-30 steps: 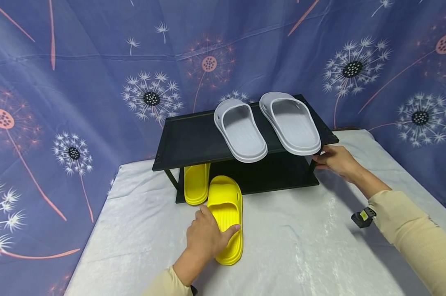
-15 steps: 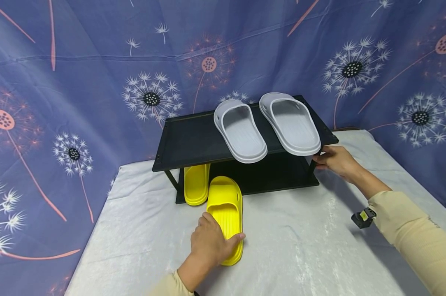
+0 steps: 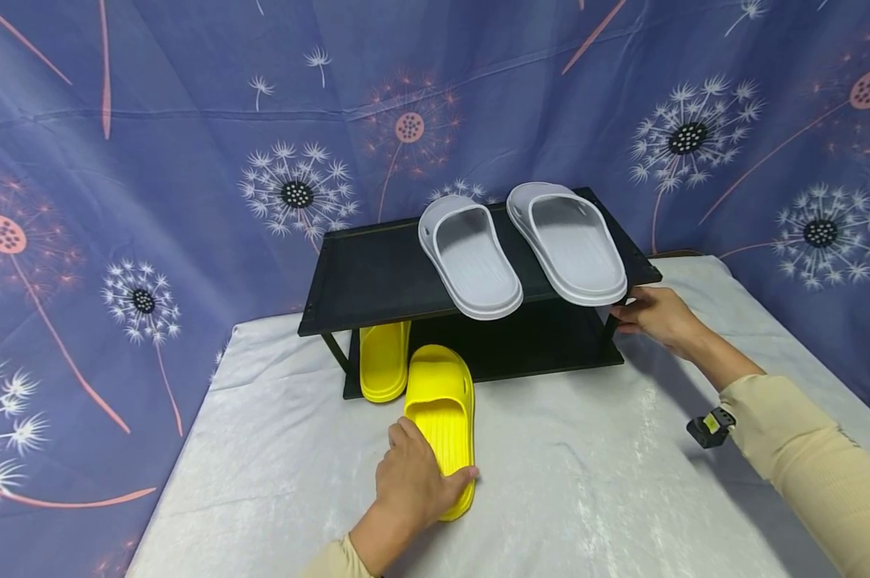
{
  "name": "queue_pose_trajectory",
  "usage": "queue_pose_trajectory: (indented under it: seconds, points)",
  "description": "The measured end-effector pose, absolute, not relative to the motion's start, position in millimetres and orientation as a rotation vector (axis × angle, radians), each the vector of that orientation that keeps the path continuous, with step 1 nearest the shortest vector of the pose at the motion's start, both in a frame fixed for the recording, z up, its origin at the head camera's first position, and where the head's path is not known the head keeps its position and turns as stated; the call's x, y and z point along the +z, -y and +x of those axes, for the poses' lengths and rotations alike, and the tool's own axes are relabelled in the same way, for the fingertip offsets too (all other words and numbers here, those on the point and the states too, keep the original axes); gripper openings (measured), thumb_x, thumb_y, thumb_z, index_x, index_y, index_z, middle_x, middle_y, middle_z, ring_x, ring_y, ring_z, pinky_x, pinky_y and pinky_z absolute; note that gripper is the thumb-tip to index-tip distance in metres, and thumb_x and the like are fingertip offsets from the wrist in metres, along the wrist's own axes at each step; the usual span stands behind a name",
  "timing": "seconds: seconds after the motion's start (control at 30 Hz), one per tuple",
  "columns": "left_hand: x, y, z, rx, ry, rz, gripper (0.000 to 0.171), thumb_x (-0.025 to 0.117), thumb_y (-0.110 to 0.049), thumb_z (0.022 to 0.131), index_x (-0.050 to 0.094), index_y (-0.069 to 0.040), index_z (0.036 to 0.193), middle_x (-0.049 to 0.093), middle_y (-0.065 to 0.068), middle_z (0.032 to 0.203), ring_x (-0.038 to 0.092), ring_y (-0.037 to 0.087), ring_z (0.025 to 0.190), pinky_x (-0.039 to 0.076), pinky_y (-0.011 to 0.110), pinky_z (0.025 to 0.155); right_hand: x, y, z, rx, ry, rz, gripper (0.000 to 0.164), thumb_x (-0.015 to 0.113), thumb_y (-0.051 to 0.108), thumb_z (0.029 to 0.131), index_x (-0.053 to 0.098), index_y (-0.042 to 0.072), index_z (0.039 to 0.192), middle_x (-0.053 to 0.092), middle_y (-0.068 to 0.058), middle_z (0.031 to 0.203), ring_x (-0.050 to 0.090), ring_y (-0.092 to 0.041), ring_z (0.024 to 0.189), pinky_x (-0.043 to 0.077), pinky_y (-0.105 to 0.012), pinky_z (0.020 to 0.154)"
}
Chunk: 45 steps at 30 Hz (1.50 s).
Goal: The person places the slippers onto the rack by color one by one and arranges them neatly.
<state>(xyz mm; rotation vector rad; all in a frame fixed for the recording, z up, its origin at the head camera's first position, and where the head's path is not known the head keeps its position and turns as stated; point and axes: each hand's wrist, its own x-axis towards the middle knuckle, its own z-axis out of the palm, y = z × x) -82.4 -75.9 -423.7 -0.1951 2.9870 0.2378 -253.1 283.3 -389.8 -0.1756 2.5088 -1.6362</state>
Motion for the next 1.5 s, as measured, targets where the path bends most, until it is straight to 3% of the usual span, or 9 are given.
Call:
queue_pose_trajectory:
  seconds: [0.27,0.63,1.1,1.33,1.5]
  points:
    - [-423.4,72.9,-83.9,0.326,-2.946,-0.228,0.121,0.077,-0.062,0.065,0.020,0.012,0.141,0.047,0.028,0.117,0.061,0.033,0.077,0.057,0.043,0.075,-389.0,-283.2,-253.5,-1.648,-2.504,-0.168,0.049,0.055,0.000,0.095,0.034,-0.021,0.134,0.056,-0.019,0.121,0.060,0.003,0.086,0.057,-0.028,0.082]
    - [-420.4,72.6,-86.4,0.386,-2.891,-0.240,0.114,0.077,-0.054,0.066,0.020,0.012,0.141,0.049,0.026,0.109,0.059,0.032,0.079,0.055,0.044,0.079,-389.6,-283.6,-254.1,-1.632,-2.500,-0.166,0.051,0.055,0.001,0.096,0.032,-0.021,0.136,0.051,-0.024,0.127,0.059,0.003,0.087,0.056,-0.029,0.084]
    - [-417.5,74.1,-88.0,0.427,-2.847,-0.252,0.099,0.080,-0.050,0.063,0.030,0.007,0.127,0.047,0.018,0.093,0.052,0.027,0.071,0.053,0.041,0.070,-389.3,-283.2,-252.7,-1.653,-2.494,-0.170,0.050,0.055,-0.001,0.095,0.033,-0.022,0.134,0.052,-0.024,0.124,0.059,0.004,0.086,0.057,-0.030,0.084]
    - [-418.6,74.9,-89.4,0.411,-2.839,-0.258,0.100,0.080,-0.052,0.063,0.030,0.006,0.127,0.047,0.017,0.091,0.051,0.027,0.071,0.052,0.040,0.069,-389.9,-284.6,-253.6,-1.697,-2.475,-0.177,0.046,0.056,-0.003,0.094,0.036,-0.022,0.130,0.062,-0.003,0.102,0.061,0.000,0.085,0.057,-0.031,0.082]
    - [-418.2,75.8,-90.4,0.423,-2.829,-0.267,0.096,0.080,-0.051,0.062,0.031,0.004,0.124,0.045,0.015,0.088,0.049,0.026,0.069,0.051,0.039,0.066,-390.6,-284.6,-254.1,-1.682,-2.484,-0.174,0.045,0.056,-0.002,0.094,0.037,-0.022,0.130,0.062,-0.007,0.106,0.061,0.000,0.085,0.057,-0.031,0.082]
